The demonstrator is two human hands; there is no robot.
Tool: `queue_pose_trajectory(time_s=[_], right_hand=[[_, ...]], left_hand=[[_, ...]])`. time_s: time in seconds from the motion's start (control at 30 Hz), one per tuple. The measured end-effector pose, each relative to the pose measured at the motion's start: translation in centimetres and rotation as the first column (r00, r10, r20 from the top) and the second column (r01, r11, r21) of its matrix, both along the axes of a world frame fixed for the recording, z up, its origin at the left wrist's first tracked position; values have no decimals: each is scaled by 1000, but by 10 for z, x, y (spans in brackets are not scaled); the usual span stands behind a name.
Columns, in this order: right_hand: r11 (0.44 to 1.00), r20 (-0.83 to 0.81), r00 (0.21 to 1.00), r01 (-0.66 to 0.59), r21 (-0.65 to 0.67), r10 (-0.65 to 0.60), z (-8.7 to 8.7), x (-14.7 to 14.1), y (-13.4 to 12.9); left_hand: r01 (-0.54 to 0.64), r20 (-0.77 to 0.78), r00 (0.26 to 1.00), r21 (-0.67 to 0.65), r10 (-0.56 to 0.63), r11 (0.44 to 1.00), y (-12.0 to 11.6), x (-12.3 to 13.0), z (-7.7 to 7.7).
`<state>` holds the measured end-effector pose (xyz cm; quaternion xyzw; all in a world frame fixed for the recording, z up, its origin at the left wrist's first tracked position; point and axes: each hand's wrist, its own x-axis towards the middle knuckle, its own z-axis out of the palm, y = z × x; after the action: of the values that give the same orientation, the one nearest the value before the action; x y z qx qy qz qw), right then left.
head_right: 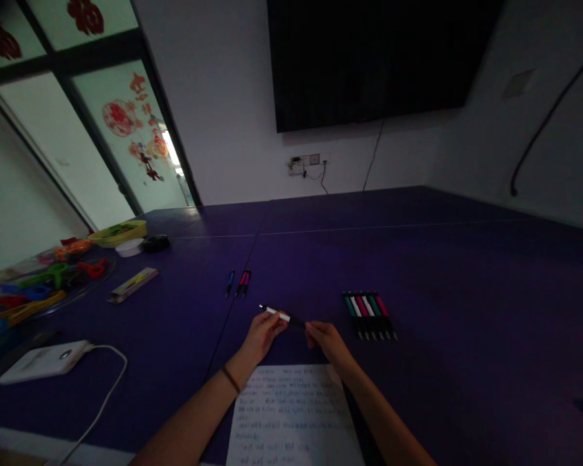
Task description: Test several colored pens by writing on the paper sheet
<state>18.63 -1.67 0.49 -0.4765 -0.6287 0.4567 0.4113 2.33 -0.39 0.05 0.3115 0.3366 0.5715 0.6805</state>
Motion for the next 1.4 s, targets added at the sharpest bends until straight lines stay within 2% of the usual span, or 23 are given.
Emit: queue_pose_trajectory(time_s=[0.2,0.3,0.43,0.6,0.7,0.93,1.1,1.2,1.3,1.4], right_hand=[[991,-41,992,120,66,-117,-6,-6,-1],[990,-12,995,98,106,-97,-7,-6,-1],[987,112,991,51,150,-69,-7,-6,-3],[983,241,969,11,184,-56,-8,-8,-6],[978,258,964,6,210,-61,-8,-9,-7],[998,124,992,1,65,-9,-3,-11,-10],[996,-35,997,-68,-51,66,3,-13,-14],[993,-95,994,-71,-96,62,4,-16,-15],[993,-67,994,-90,-76,85,1,-16,-14],[991,125,985,-124,55,117,-2,-12,-14]], left_hand=[[-33,41,999,-47,35,998,2,0,-3],[-60,49,997,-66,64,996,3,0,-3],[-57,35,998,-71,60,996,3,0,-2],[-60,27,998,-43,61,997,2,-1,-3],[-52,-7,999,-18,52,998,2,-2,-3],[-13,-45,999,9,13,1000,2,-2,0],[1,-4,1000,19,-1,1000,0,-3,3],[95,-2,995,51,-95,994,-3,-1,4],[182,-43,983,75,-179,980,-5,0,4],[112,-33,993,58,-110,992,-3,0,3]])
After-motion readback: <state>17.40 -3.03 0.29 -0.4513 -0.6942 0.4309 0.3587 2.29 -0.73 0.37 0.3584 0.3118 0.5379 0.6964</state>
